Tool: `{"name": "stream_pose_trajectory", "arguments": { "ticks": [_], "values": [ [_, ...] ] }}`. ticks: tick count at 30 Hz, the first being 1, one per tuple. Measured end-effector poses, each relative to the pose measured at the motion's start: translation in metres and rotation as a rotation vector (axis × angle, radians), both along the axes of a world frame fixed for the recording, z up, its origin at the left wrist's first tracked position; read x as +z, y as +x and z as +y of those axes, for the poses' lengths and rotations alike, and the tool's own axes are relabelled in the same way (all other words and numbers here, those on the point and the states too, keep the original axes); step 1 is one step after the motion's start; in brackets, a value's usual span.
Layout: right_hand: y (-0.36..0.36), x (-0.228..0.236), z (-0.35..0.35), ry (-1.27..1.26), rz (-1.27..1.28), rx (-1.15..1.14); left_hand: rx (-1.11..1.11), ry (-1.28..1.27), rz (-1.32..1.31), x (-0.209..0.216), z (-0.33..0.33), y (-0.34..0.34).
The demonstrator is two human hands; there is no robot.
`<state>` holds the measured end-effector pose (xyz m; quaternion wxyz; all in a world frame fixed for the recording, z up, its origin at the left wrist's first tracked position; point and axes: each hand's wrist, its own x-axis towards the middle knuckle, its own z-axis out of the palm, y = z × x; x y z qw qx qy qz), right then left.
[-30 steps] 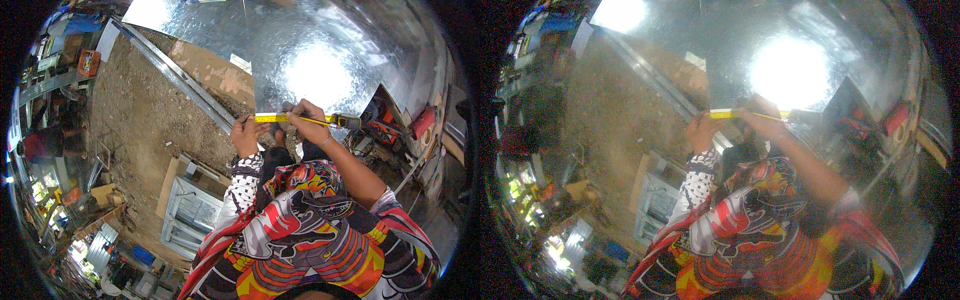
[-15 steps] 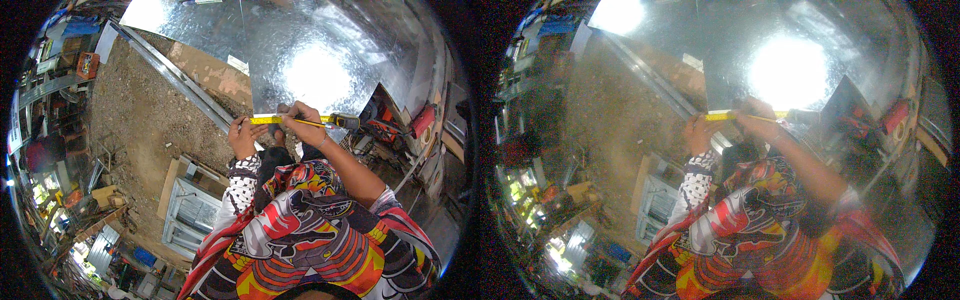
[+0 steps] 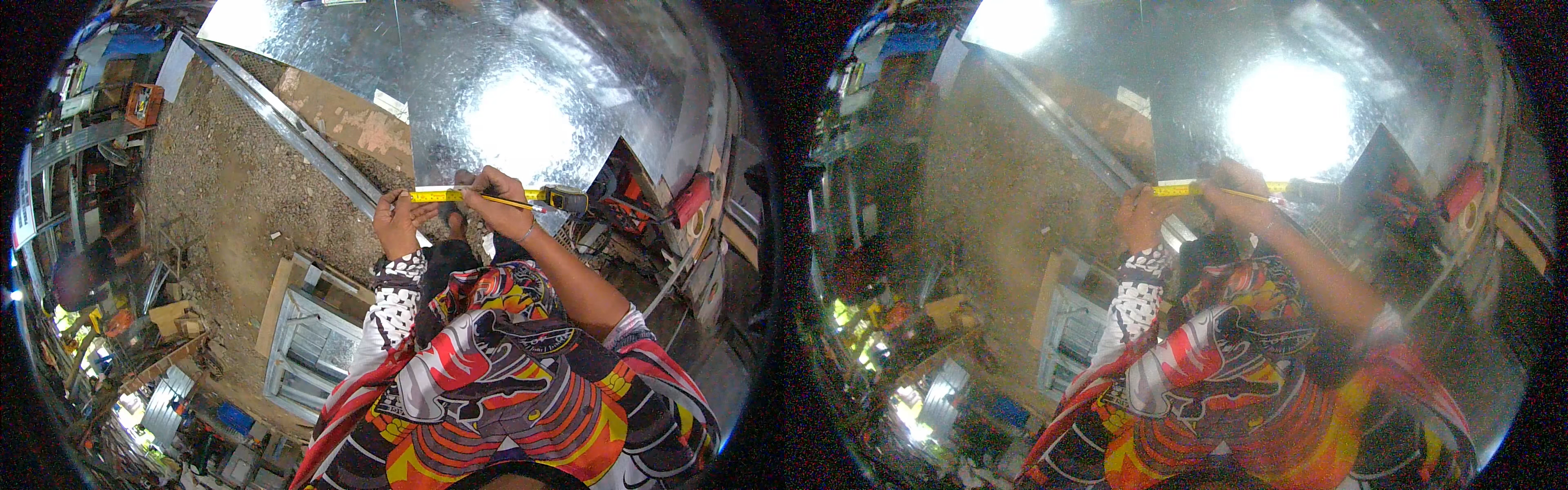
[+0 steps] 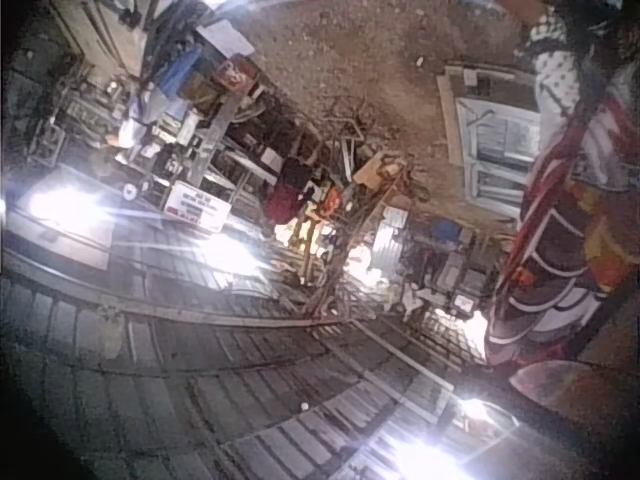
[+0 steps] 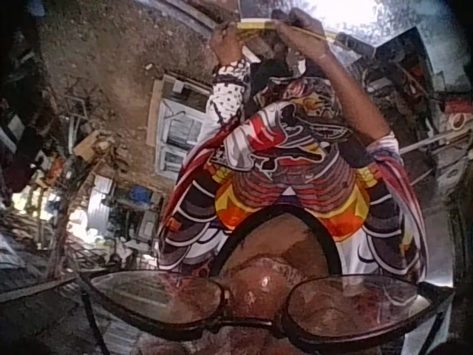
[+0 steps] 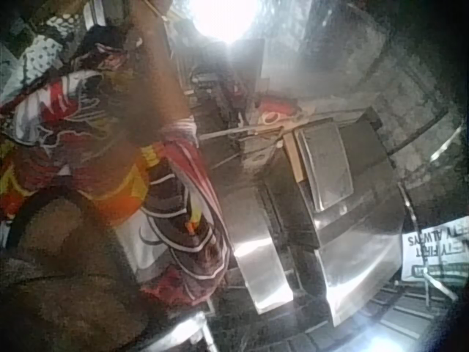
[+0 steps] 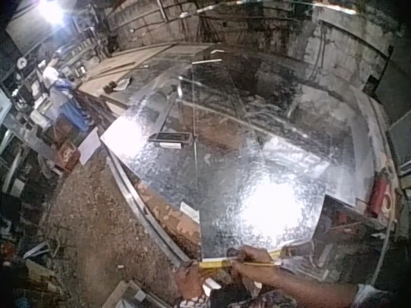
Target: The person measures a metal sheet using a tape measure and marks it with a pencil. They repeatedly reposition the tape measure and mark multiple points on the sheet.
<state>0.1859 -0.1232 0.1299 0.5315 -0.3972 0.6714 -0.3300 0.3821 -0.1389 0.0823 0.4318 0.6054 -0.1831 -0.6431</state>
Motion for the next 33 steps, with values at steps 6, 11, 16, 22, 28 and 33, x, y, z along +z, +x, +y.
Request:
{"name": "stream_pose_trajectory", "arguments": {
  "ticks": [6,11,16,22,28,33],
  "values": [
    [-0.003,-0.020,0.005,-0.079,0.010,0.026,-0.023,-0.022,-0.007,-0.005,0.001,0.002],
    [-0.004,-0.028,0.008,-0.079,0.018,0.051,-0.054,-0.033,-0.041,0.000,0.000,0.003],
    [-0.002,-0.022,0.003,-0.189,0.100,0.082,0.031,-0.005,0.052,-0.010,0.002,0.004],
    [0.001,-0.001,-0.009,-0.023,0.126,0.128,0.045,0.007,0.057,-0.008,0.000,0.005],
    [0.000,-0.019,0.000,-0.166,0.064,0.021,0.010,0.018,-0.003,-0.004,-0.004,0.005],
    [-0.001,-0.004,0.002,-0.052,0.092,0.012,0.039,0.010,0.100,-0.017,-0.001,0.011]
  ]
}}
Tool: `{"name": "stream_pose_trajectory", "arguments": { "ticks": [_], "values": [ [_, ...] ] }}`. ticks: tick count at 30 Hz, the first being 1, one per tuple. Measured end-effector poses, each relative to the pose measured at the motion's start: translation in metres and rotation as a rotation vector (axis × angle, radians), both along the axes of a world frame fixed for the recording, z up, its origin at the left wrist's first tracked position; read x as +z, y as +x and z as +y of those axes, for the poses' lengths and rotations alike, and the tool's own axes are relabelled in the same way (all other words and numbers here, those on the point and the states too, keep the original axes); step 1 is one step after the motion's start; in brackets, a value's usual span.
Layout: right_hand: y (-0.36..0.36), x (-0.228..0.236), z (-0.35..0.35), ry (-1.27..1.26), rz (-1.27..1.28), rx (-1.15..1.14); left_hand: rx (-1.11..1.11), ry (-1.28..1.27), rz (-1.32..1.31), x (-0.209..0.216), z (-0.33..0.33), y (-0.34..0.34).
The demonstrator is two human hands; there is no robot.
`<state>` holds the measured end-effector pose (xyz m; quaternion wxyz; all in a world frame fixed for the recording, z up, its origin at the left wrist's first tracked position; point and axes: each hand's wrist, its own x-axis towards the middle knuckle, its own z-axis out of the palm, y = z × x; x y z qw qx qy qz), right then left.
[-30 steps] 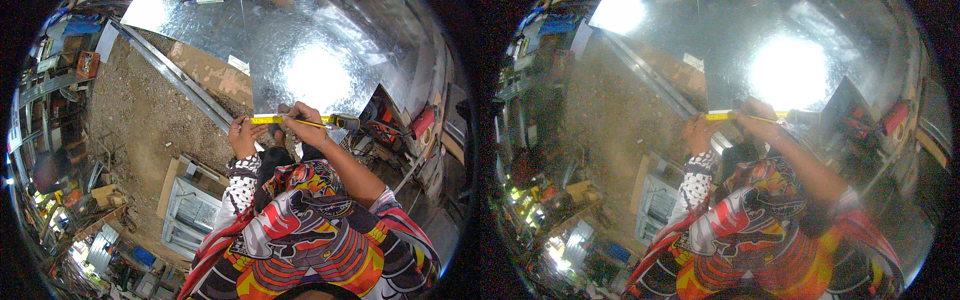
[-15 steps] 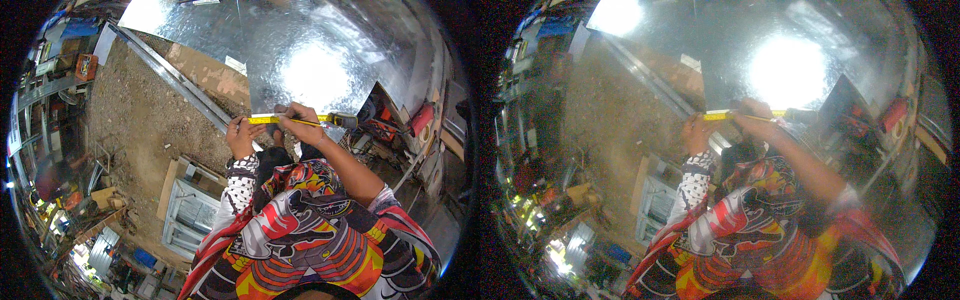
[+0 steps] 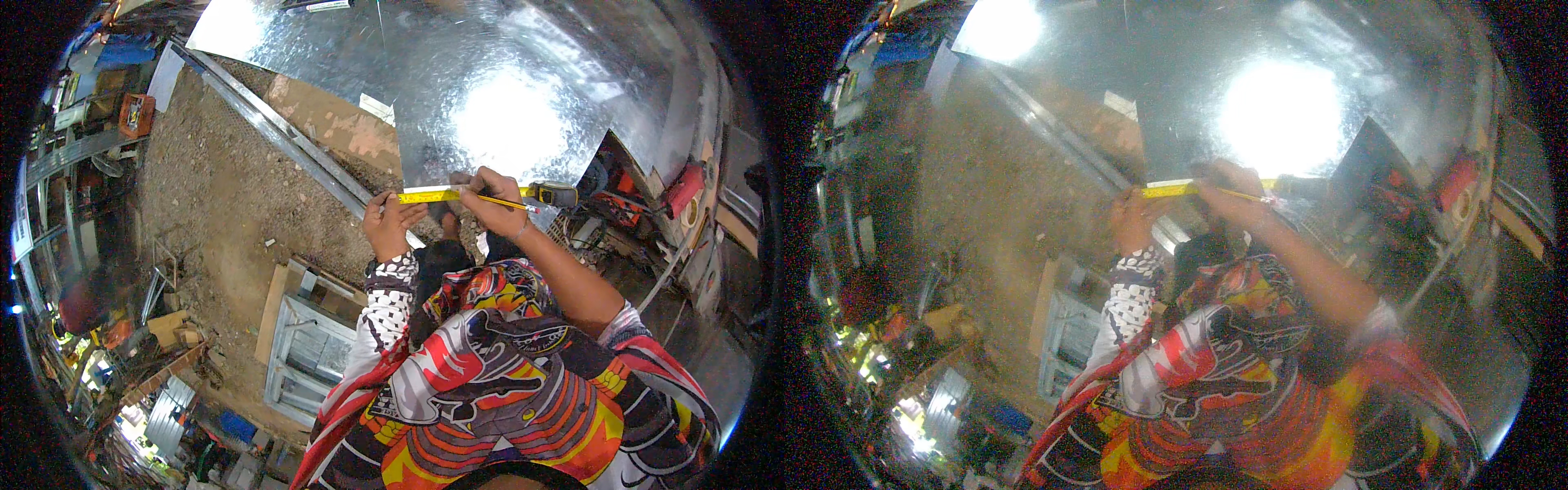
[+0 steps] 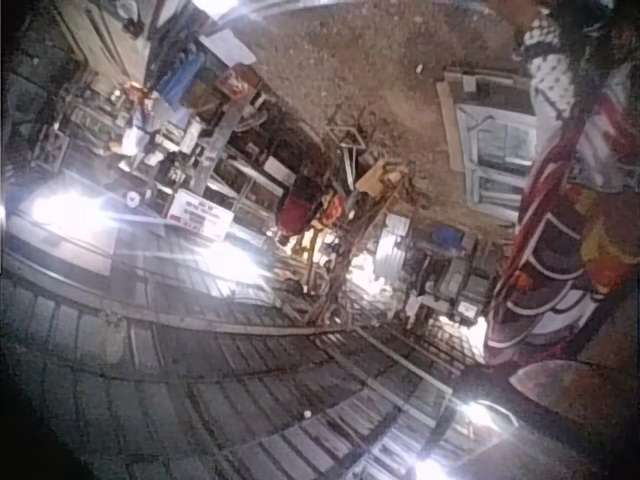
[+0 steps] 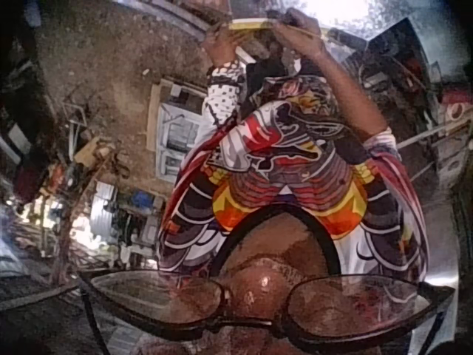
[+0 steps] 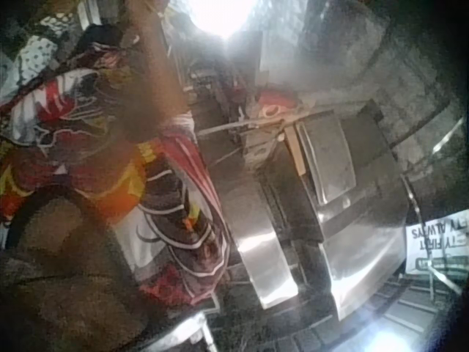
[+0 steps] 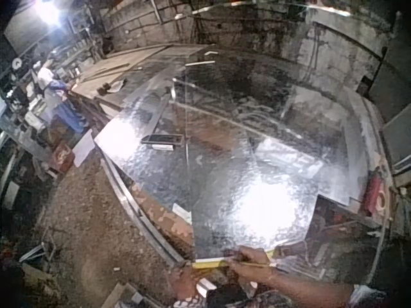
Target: The person measures a metal sheet using a tape measure and marks it with a pencil. They repeatedly reposition the tape measure and mark multiple points on the sheet.
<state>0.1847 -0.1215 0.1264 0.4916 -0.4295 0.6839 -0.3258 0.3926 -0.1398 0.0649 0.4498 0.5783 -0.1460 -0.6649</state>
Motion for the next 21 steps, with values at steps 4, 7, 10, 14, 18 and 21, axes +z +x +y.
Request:
{"name": "stream_pose_trajectory", "arguments": {
  "ticks": [4,7,10,14,18,21],
  "values": [
    [-0.004,-0.028,0.007,-0.205,0.045,0.021,-0.006,0.006,-0.018,-0.003,-0.002,0.000],
    [0.003,-0.009,0.001,-0.066,-0.065,-0.026,0.004,0.034,-0.028,0.002,-0.004,0.002],
    [0.005,0.001,-0.004,0.110,-0.102,-0.039,0.011,0.045,-0.029,0.003,-0.005,0.004],
    [0.003,-0.018,0.000,-0.079,-0.031,-0.015,-0.029,0.001,-0.078,0.009,-0.005,0.003],
    [0.002,-0.015,-0.001,-0.058,-0.025,0.003,0.009,0.012,-0.022,0.006,-0.004,0.003],
    [0.002,-0.016,-0.002,-0.047,-0.048,0.004,0.020,0.013,-0.015,0.007,-0.005,0.003]
  ]
}}
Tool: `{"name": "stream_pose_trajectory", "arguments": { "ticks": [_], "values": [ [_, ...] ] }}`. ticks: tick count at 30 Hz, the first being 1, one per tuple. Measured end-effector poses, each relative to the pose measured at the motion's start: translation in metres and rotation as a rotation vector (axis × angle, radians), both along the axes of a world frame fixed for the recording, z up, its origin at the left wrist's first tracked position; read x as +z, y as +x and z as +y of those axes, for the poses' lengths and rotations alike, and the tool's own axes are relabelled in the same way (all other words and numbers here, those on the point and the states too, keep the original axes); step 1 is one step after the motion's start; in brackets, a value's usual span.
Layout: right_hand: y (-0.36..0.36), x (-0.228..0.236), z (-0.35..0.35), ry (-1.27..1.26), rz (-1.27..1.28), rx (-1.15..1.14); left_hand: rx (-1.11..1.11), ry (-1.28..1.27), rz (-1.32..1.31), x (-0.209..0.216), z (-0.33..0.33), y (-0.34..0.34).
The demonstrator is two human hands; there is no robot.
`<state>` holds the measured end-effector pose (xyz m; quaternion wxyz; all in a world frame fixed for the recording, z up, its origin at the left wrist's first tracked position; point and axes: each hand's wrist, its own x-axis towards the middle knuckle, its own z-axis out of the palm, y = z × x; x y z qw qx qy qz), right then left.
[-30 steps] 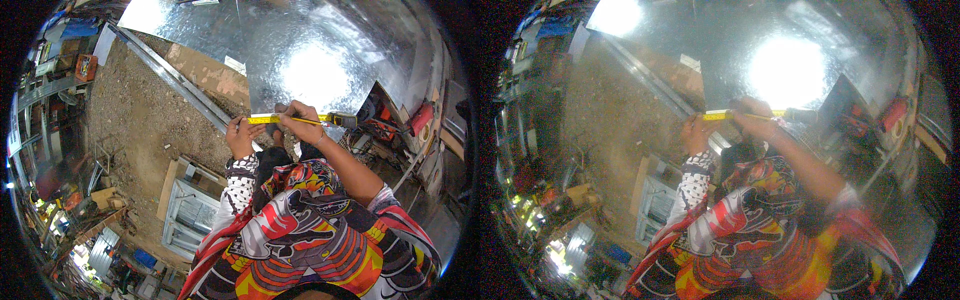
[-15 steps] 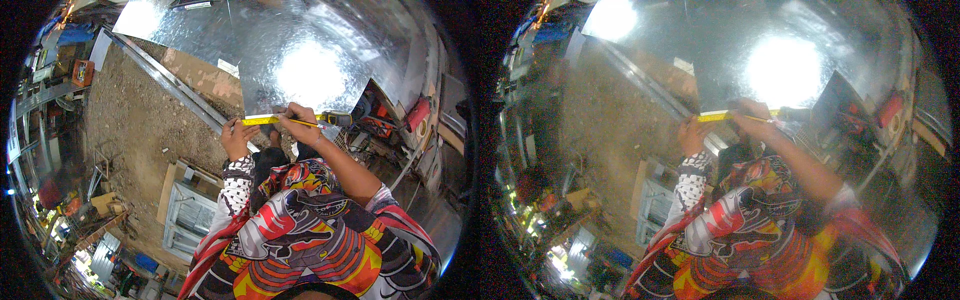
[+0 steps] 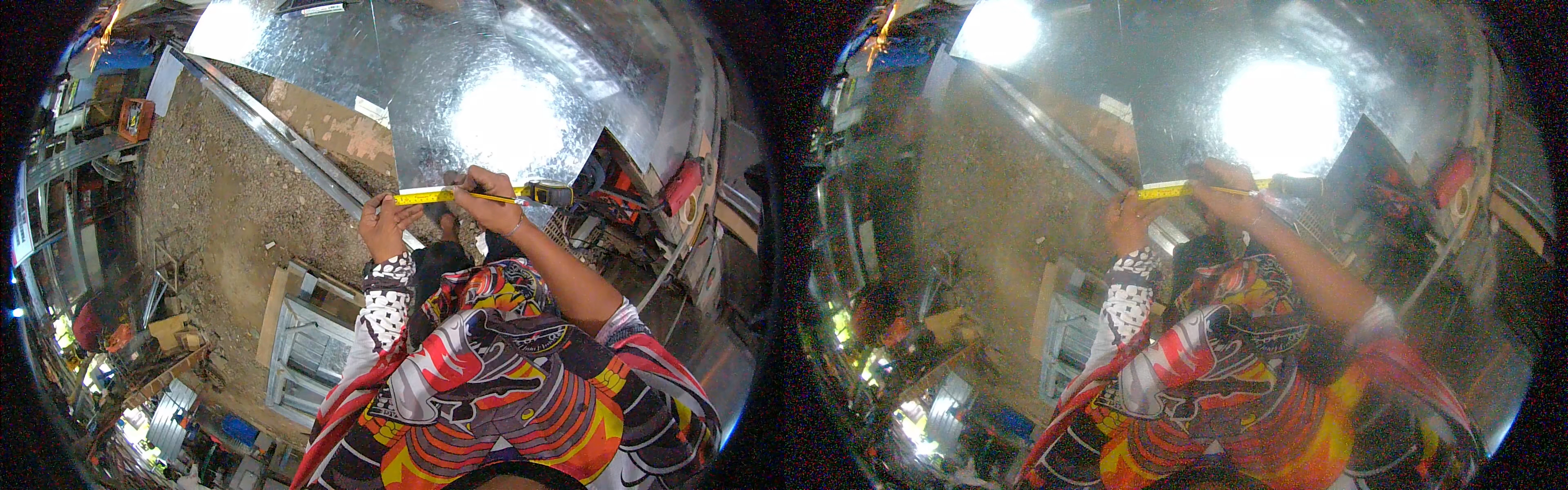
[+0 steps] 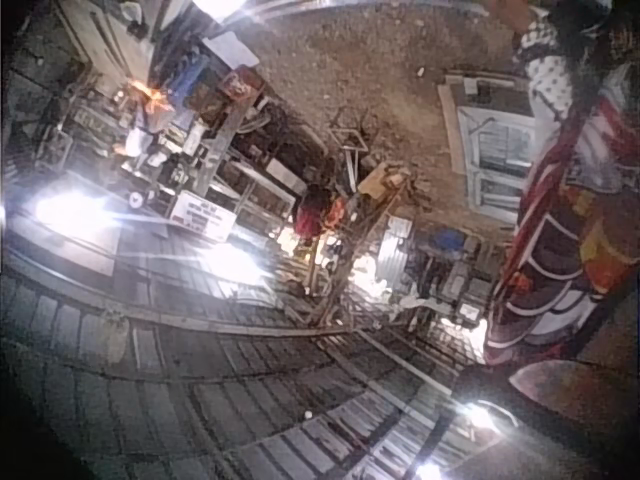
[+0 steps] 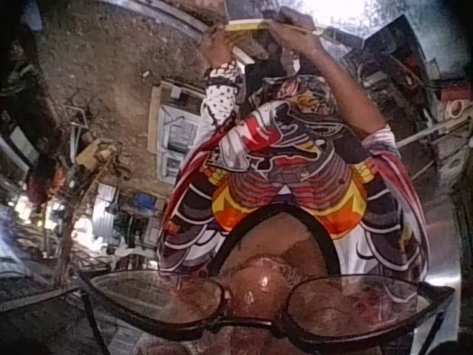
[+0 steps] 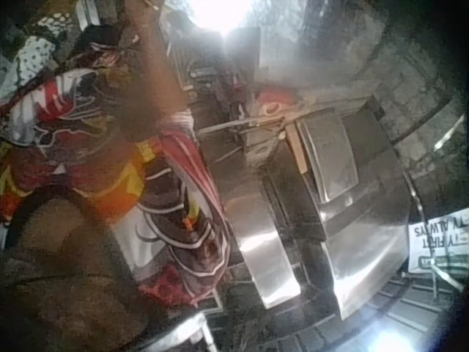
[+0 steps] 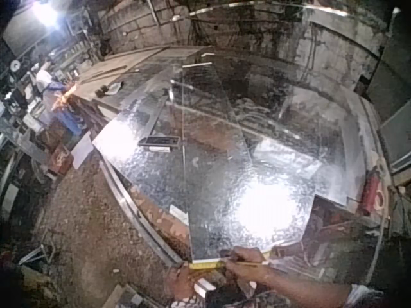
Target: The person measures a metal sheet using a tape measure and marks it with a pencil. They repeatedly reposition the tape measure and mark multiple points on the sheet.
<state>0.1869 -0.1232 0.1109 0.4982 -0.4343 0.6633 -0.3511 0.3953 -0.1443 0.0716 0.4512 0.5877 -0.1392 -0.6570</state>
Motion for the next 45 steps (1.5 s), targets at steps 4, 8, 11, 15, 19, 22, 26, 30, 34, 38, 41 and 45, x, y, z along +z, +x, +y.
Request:
{"name": "stream_pose_trajectory", "arguments": {
  "ticks": [4,8,11,15,19,22,26,30,34,38,41,45],
  "values": [
    [-0.003,-0.007,0.001,-0.076,-0.011,0.012,-0.011,-0.001,-0.005,-0.005,0.000,0.000],
    [-0.001,-0.010,0.000,-0.082,0.031,0.026,-0.002,0.003,-0.008,-0.006,0.000,0.001],
    [0.001,-0.018,0.003,-0.036,-0.022,-0.044,-0.028,-0.013,-0.033,-0.001,0.000,0.001],
    [-0.007,-0.014,0.008,0.093,-0.125,-0.126,-0.057,-0.022,-0.088,0.004,-0.001,0.001],
    [-0.005,0.019,0.003,0.256,-0.255,-0.228,-0.036,-0.049,-0.029,-0.010,0.002,0.007],
    [-0.009,0.023,0.002,0.301,-0.163,-0.131,-0.069,-0.035,-0.080,-0.010,-0.001,0.010],
    [-0.006,0.006,0.003,0.123,-0.072,-0.083,-0.251,-0.197,-0.315,-0.030,0.003,0.022],
    [-0.005,-0.014,0.008,0.015,0.047,-0.091,-0.183,-0.128,-0.180,-0.033,-0.002,0.025],
    [-0.004,-0.006,0.003,0.106,0.027,-0.068,-0.057,-0.018,-0.056,-0.016,-0.006,0.023],
    [-0.003,-0.019,0.009,0.084,-0.003,-0.120,-0.062,-0.032,-0.076,-0.012,-0.007,0.021],
    [-0.003,-0.016,0.006,0.054,-0.002,-0.083,-0.049,-0.043,-0.049,-0.010,-0.006,0.020],
    [-0.006,-0.005,0.001,0.043,-0.013,-0.032,-0.043,-0.039,-0.033,-0.011,-0.007,0.018]
  ]
}}
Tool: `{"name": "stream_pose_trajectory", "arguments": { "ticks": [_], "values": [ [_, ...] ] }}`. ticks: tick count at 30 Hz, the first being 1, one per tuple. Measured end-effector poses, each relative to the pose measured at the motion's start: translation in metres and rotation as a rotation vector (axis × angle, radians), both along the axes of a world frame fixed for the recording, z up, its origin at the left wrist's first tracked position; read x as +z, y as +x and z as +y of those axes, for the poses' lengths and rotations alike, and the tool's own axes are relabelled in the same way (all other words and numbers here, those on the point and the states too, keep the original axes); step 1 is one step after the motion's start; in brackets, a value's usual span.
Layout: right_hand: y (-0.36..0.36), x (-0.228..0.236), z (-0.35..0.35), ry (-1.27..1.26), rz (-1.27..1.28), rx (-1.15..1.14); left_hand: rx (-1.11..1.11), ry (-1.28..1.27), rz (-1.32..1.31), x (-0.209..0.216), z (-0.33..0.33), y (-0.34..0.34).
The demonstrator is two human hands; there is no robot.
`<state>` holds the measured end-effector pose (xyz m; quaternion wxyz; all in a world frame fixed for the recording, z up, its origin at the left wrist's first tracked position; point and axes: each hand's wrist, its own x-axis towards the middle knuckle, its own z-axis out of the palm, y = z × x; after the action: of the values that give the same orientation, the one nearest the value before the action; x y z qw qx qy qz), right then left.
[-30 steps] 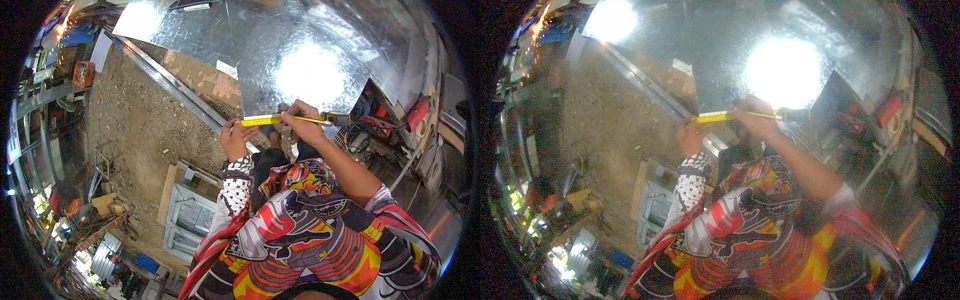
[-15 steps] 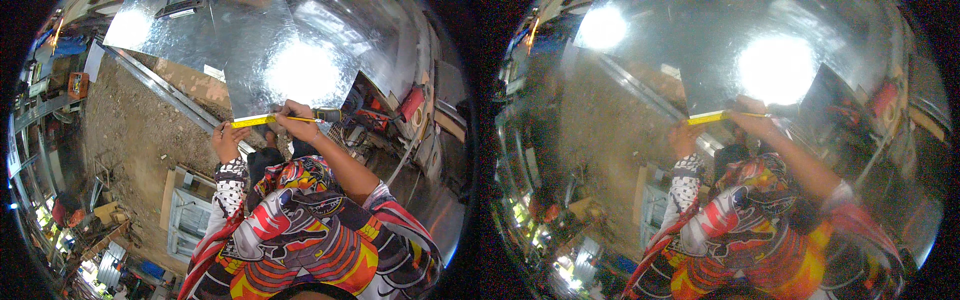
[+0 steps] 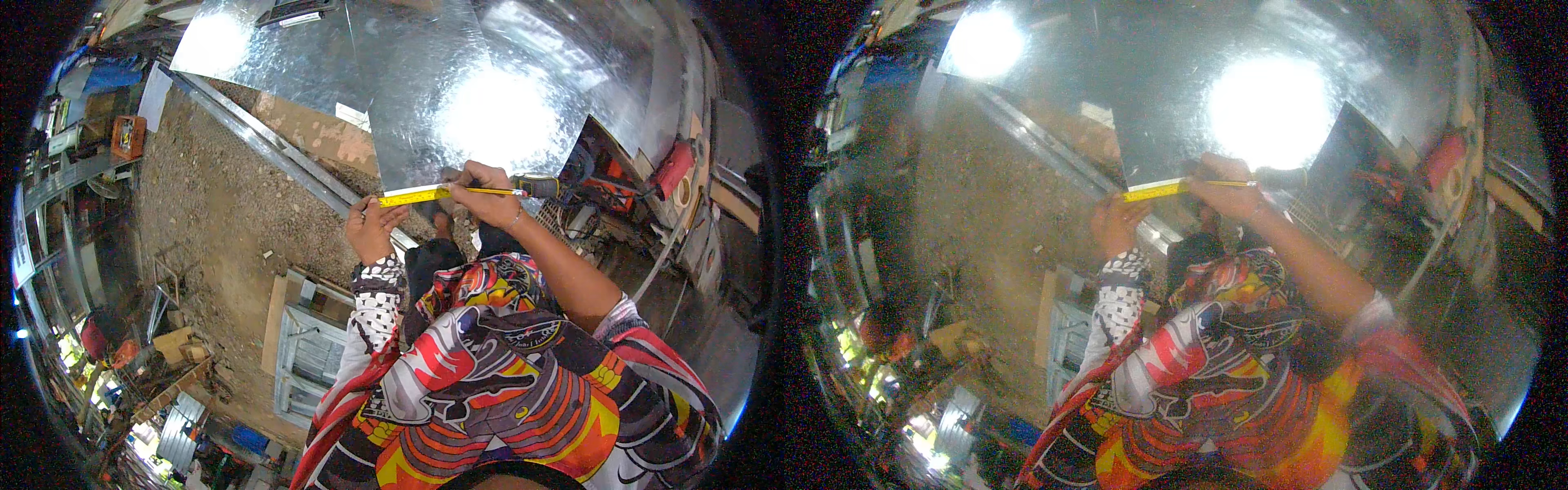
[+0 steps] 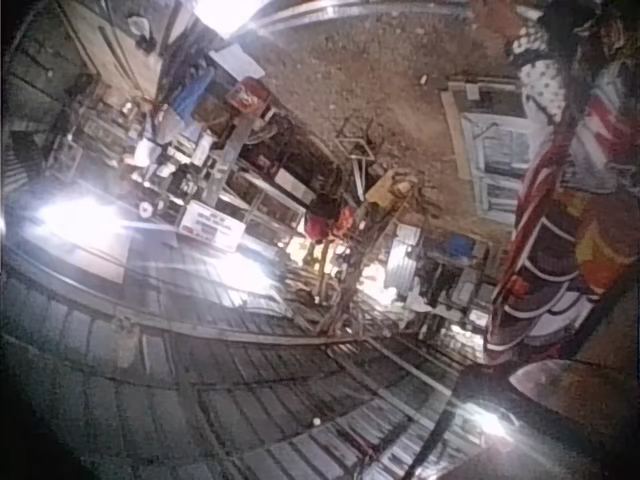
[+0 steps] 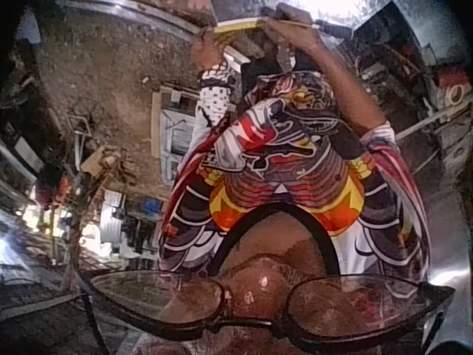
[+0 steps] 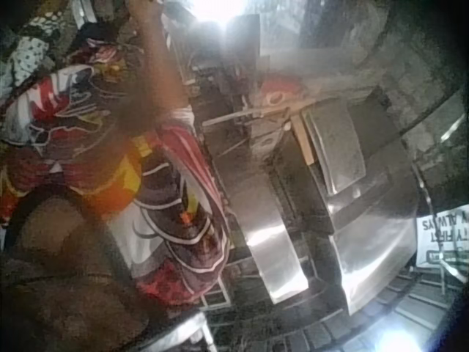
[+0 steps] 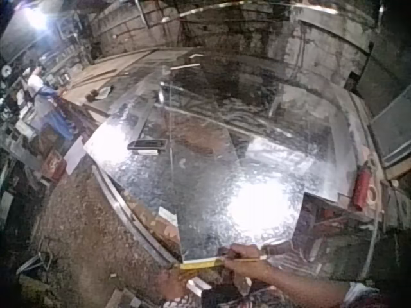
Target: The person measures a metal sheet using a tape measure and marks it with a pencil. They repeatedly reposition the tape measure and mark multiple points on the sheet.
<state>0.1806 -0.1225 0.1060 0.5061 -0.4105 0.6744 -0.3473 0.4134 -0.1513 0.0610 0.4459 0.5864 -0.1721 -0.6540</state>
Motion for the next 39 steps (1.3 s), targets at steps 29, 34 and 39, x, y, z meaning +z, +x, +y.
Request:
{"name": "stream_pose_trajectory", "arguments": {
  "ticks": [29,34,39],
  "values": [
    [-0.011,-0.022,0.004,0.086,0.085,0.109,-0.057,-0.004,-0.047,0.000,0.003,-0.005],
    [-0.014,-0.027,0.007,0.030,0.074,0.113,-0.028,0.017,-0.026,0.002,0.003,-0.008],
    [-0.004,0.011,-0.001,0.153,-0.027,-0.024,-0.019,0.032,-0.031,0.003,0.002,-0.006]
  ]
}}
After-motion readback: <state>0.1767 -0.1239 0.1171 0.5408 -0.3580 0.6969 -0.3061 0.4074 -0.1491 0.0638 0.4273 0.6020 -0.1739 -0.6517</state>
